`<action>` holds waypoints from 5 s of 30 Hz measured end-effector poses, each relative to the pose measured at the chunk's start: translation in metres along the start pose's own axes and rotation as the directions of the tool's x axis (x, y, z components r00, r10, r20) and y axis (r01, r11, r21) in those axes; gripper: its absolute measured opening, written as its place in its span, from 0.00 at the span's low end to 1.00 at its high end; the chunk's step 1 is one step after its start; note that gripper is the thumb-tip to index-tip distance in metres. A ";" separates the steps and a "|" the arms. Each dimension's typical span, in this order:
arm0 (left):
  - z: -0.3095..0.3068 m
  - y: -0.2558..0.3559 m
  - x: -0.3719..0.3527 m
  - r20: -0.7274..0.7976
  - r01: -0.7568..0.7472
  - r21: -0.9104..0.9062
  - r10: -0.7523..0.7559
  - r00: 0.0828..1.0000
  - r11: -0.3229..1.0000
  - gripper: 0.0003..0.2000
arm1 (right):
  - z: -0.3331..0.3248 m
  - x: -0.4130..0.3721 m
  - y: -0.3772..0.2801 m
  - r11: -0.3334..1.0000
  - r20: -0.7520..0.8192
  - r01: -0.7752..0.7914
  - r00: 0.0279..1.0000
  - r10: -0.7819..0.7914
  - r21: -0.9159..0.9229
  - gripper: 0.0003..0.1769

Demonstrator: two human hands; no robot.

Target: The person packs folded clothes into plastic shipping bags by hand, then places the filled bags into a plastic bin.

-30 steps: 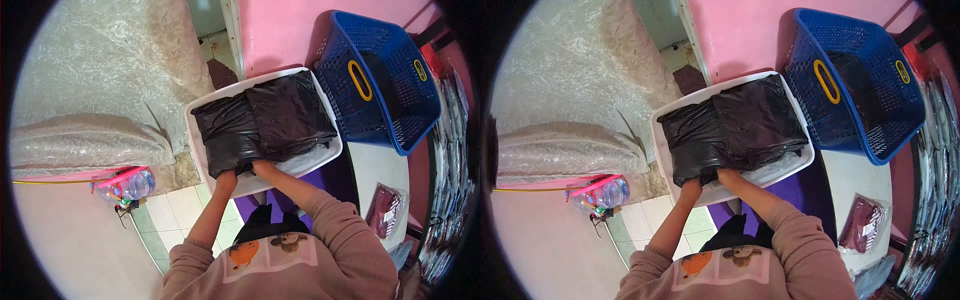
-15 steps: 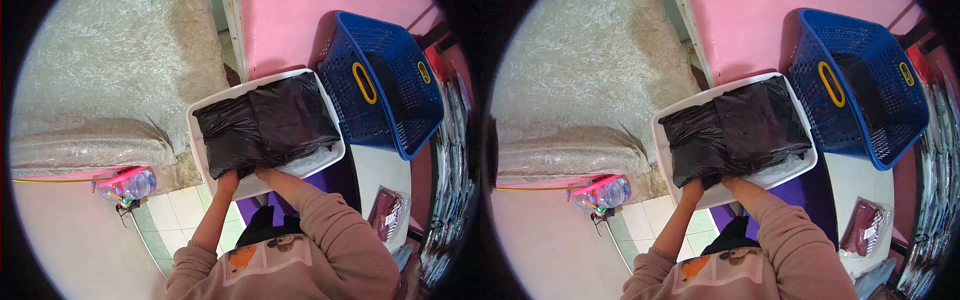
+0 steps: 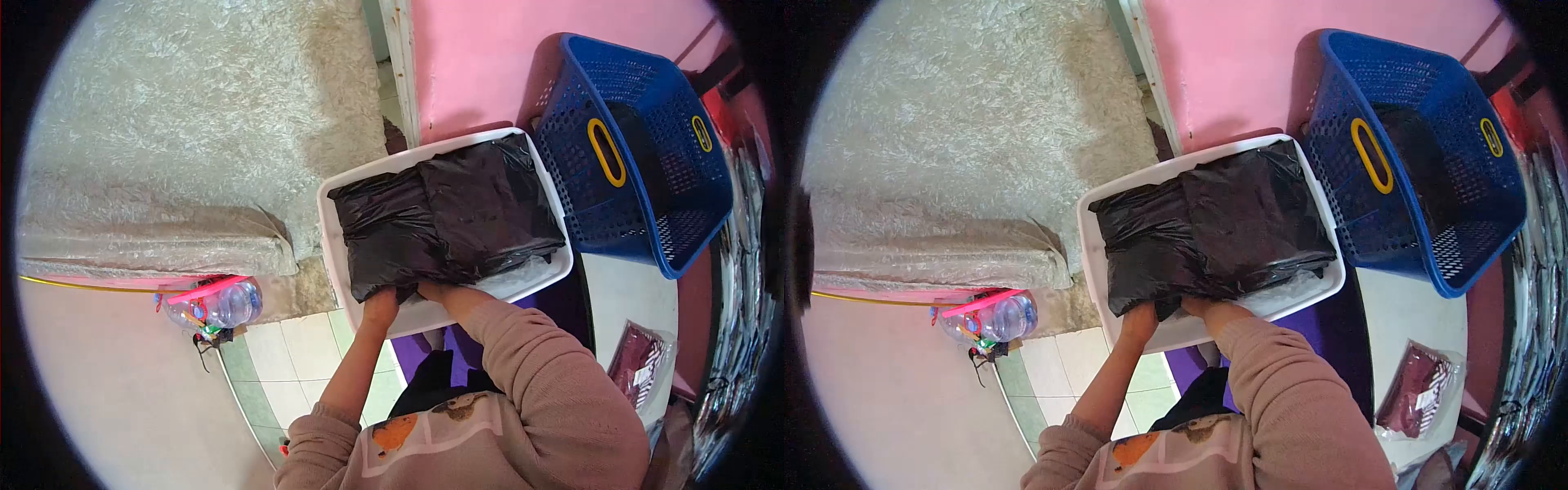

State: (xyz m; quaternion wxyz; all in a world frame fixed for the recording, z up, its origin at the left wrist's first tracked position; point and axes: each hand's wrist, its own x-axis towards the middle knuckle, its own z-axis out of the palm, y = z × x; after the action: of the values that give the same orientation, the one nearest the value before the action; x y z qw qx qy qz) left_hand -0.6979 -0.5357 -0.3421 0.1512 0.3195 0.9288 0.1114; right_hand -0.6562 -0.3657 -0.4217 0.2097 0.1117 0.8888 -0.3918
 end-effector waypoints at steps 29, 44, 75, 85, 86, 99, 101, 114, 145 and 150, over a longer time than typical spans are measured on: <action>0.018 -0.009 -0.005 -0.095 -0.057 0.032 0.060 0.994 0.998 0.15 | -0.013 -0.006 0.007 0.955 0.304 0.123 0.952 -0.036 -0.270 0.31; 0.023 -0.009 -0.004 -0.121 -0.074 -0.038 0.069 0.990 0.996 0.23 | 0.003 -0.001 0.004 0.999 0.184 -0.007 0.983 0.013 -0.037 0.30; 0.028 -0.011 0.009 0.529 -0.260 0.110 0.164 0.832 0.959 0.28 | -0.003 -0.013 0.020 0.955 0.274 0.258 0.938 -0.211 -0.145 0.25; 0.043 -0.016 -0.001 0.328 -0.165 0.299 0.062 0.943 0.940 0.36 | 0.012 -0.008 -0.005 0.969 0.286 0.075 0.958 -0.004 -0.236 0.27; 0.048 -0.020 -0.001 0.313 -0.137 0.264 0.049 0.948 0.955 0.35 | 0.004 -0.007 -0.017 0.968 0.354 0.063 0.935 0.027 -0.243 0.27; 0.054 -0.023 0.005 0.134 -0.048 0.174 0.024 0.991 0.984 0.24 | 0.017 0.009 -0.014 0.989 0.208 0.113 0.974 -0.092 -0.092 0.23; 0.053 -0.023 0.003 0.096 -0.058 0.167 0.042 0.994 0.984 0.24 | 0.022 0.011 -0.013 0.990 0.209 0.102 0.975 -0.081 -0.093 0.23; 0.044 -0.020 -0.003 -0.002 -0.032 0.031 0.032 0.999 0.999 0.21 | 0.039 0.015 -0.009 0.990 0.233 0.082 0.971 -0.053 -0.117 0.20; 0.031 -0.018 0.015 -0.158 -0.067 0.261 0.111 0.981 0.963 0.18 | -0.062 -0.040 -0.045 0.781 0.415 0.480 0.854 -0.313 -0.400 0.15; 0.033 -0.004 0.010 -0.121 -0.028 0.285 0.065 0.991 0.958 0.19 | -0.079 -0.058 -0.032 0.712 0.397 0.625 0.771 -0.498 -0.320 0.12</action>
State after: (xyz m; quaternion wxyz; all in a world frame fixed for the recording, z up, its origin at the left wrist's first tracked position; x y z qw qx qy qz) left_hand -0.6961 -0.5289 -0.3762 0.0411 0.3518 0.9352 0.0018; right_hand -0.6388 -0.3301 -0.3263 0.2229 -0.2733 0.9043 -0.2406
